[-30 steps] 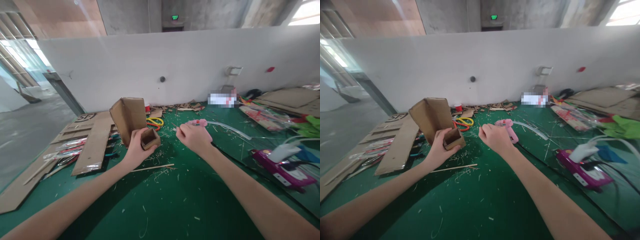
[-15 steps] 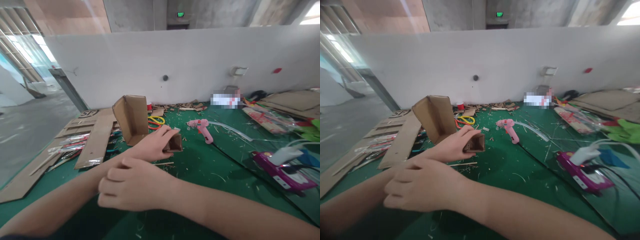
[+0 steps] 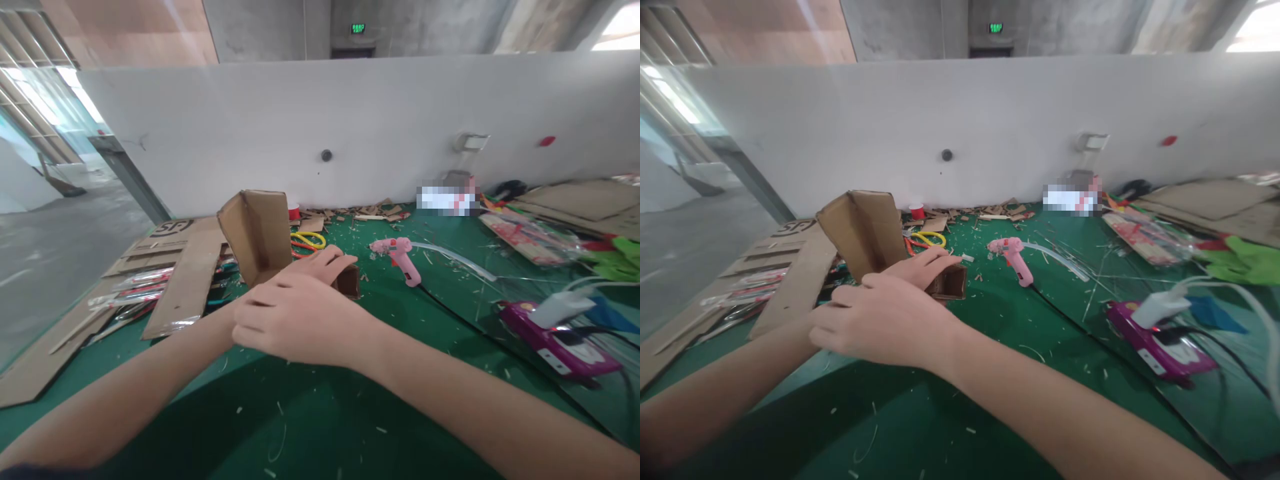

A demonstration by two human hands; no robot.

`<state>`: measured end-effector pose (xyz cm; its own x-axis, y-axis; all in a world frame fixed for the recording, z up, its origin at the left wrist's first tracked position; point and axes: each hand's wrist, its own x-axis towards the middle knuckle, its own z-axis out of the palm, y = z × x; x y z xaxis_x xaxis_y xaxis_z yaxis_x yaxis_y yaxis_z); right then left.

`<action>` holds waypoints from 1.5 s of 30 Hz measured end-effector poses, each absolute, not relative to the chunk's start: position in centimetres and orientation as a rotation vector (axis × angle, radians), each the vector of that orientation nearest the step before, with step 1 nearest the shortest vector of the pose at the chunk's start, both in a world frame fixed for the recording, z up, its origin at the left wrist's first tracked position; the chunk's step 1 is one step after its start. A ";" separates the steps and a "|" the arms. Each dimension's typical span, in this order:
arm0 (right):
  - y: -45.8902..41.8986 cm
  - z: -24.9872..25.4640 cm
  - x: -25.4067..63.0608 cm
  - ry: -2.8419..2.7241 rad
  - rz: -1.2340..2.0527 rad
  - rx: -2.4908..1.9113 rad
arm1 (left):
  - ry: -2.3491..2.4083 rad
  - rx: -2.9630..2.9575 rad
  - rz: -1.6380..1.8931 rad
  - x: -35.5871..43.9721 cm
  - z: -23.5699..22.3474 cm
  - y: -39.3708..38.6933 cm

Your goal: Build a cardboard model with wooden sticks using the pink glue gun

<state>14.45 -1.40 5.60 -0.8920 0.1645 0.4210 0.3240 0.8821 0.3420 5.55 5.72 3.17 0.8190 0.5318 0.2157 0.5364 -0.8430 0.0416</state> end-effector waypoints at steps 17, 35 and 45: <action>-2.3 2.5 16.3 -2.816 -0.405 -0.590 | -1.071 -2.958 -0.534 1.4 2.2 5.9; -1.1 -0.9 20.9 -2.804 -0.336 -1.246 | -1.494 -2.462 -1.345 -2.9 1.7 8.1; -0.9 -0.7 21.2 -2.756 -0.148 -1.228 | -1.381 -1.850 -1.421 -9.0 9.2 7.9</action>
